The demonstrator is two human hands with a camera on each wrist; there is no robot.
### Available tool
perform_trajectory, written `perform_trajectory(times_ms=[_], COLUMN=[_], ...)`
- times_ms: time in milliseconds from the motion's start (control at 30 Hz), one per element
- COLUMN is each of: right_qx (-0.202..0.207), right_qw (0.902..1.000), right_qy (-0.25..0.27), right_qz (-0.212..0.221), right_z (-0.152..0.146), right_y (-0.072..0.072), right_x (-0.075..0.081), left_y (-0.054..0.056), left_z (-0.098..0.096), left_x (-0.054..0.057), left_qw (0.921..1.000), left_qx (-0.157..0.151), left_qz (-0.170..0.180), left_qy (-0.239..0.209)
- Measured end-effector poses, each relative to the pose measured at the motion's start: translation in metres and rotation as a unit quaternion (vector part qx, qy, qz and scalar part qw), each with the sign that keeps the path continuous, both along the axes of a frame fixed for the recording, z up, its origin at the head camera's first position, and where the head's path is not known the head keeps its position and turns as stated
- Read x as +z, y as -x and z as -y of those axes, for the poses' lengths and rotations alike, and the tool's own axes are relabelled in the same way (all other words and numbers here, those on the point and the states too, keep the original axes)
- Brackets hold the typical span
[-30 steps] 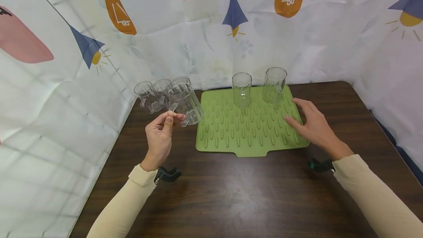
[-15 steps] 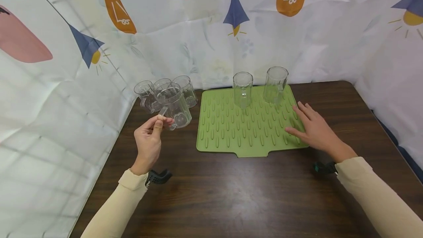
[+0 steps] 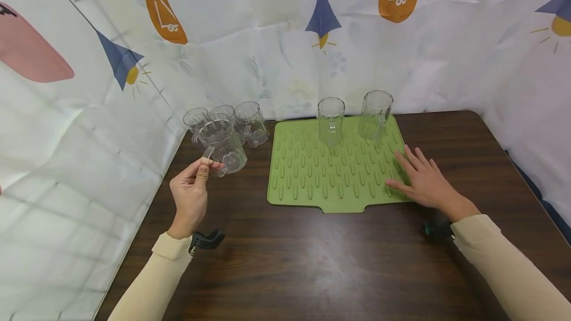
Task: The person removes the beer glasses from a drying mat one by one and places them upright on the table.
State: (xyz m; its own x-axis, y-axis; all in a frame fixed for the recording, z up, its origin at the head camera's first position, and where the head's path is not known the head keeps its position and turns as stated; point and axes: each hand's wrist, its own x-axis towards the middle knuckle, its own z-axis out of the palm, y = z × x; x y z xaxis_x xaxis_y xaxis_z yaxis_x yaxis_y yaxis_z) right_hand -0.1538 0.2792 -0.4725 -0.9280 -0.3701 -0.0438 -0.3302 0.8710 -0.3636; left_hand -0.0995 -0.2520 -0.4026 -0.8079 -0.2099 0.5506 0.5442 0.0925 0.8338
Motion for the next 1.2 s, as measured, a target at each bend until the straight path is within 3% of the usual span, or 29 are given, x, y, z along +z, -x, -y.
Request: perform_trajectory(times_ms=[433,600,967,1200], right_qx=[0.002,0.002,-0.001,-0.004], right_qw=[0.9987,0.9981,0.9975,0.9969], right_qy=[-0.041,-0.044,-0.049,-0.052], right_qz=[0.032,0.042,0.051,0.059], right_z=[0.002,0.002,0.006,0.006], right_y=[0.001,0.001,0.0,0.0], right_x=[-0.009,-0.011,-0.013,-0.012], left_y=[0.003,0.005,0.009,0.011], left_z=[0.029,0.042,0.066,0.08], left_x=[-0.008,-0.014,-0.026,-0.033], left_qw=[0.9995,0.9992,0.9979,0.9975], left_qx=[0.016,0.035,0.038,0.057], left_qz=[-0.021,-0.014,-0.022,-0.006], left_qy=[-0.019,-0.017,-0.047,-0.041])
